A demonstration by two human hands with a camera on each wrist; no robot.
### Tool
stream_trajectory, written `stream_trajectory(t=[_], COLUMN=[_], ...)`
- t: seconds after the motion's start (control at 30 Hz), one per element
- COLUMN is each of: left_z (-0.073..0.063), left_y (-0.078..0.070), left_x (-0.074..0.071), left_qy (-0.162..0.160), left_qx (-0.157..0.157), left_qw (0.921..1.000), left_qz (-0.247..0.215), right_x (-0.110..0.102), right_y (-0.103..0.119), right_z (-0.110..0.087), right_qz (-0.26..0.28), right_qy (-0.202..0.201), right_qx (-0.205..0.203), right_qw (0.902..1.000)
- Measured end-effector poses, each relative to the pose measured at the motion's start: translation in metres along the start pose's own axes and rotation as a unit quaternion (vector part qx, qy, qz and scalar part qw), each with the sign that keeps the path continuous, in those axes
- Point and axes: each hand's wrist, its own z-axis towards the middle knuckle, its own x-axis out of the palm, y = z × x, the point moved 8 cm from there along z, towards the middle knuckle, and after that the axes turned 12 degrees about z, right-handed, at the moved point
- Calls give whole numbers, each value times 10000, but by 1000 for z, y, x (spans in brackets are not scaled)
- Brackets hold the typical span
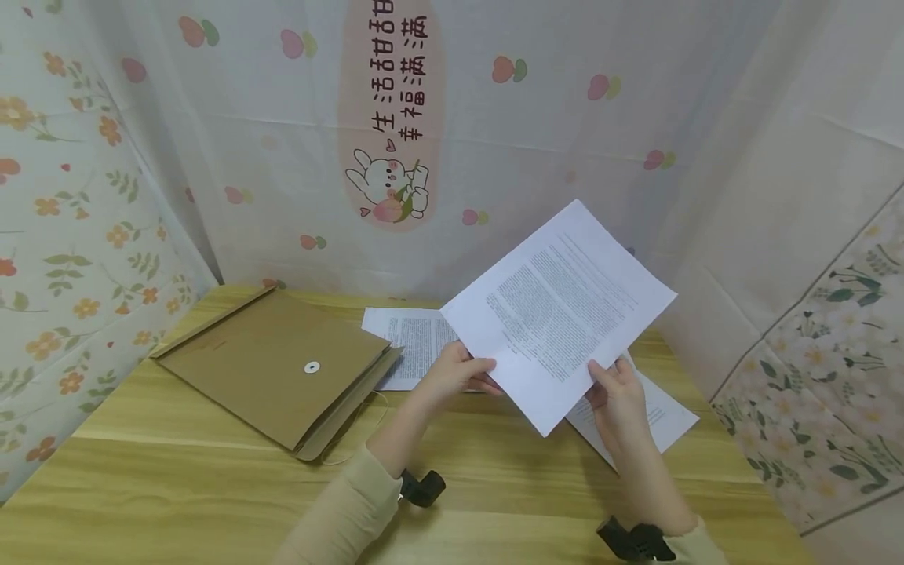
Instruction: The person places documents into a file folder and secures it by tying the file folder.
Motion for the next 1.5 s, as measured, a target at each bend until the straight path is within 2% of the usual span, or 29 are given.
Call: stream_trajectory(t=[0.2,0.3,0.37,0.43,0.6,0.73,0.83,0.97,1.03,1.13,1.3,1.4,1.5], left_z=[-13,-19,-22,-25,-32,-35,-37,-39,-40,-43,-47,-48,-51], left_y=[-3,-6,-8,-8,-9,-10,-11,-14,-16,-17,-16,-16,-17], left_x=[-21,-30,-37,-43,-58,-68,-76,-84,-88,-93,-104,-114,-123], left_qy=[154,193,244,300,583,787,863,986,1064,1198,1322,1274,1218], left_qx=[-224,-300,-333,-380,-403,-377,-450,-612,-695,-841,-1014,-898,-734], left_qw=[9991,9982,9976,9968,9941,9917,9899,9868,9849,9810,9748,9734,9704], left_qz=[319,473,560,644,817,940,1031,1132,1173,1271,1486,1678,1952], right_x=[-23,-37,-47,-54,-65,-67,-66,-60,-56,-50,-40,-33,-28], right_y=[13,20,23,24,21,18,18,17,14,9,1,-2,-4], right_z=[8,13,16,18,20,20,21,24,25,25,21,18,13], right_qz=[865,1247,1338,1205,250,-751,-1704,-2918,-3185,-3107,-2557,-2152,-1756], right_qy=[-262,-262,-250,-185,20,172,304,736,985,1376,1859,1943,1835], right_qx=[70,101,152,243,583,848,987,1073,1182,1447,1867,1995,2063], right_qw=[9959,9918,9906,9922,9980,9934,9800,9476,9354,9293,9301,9360,9449])
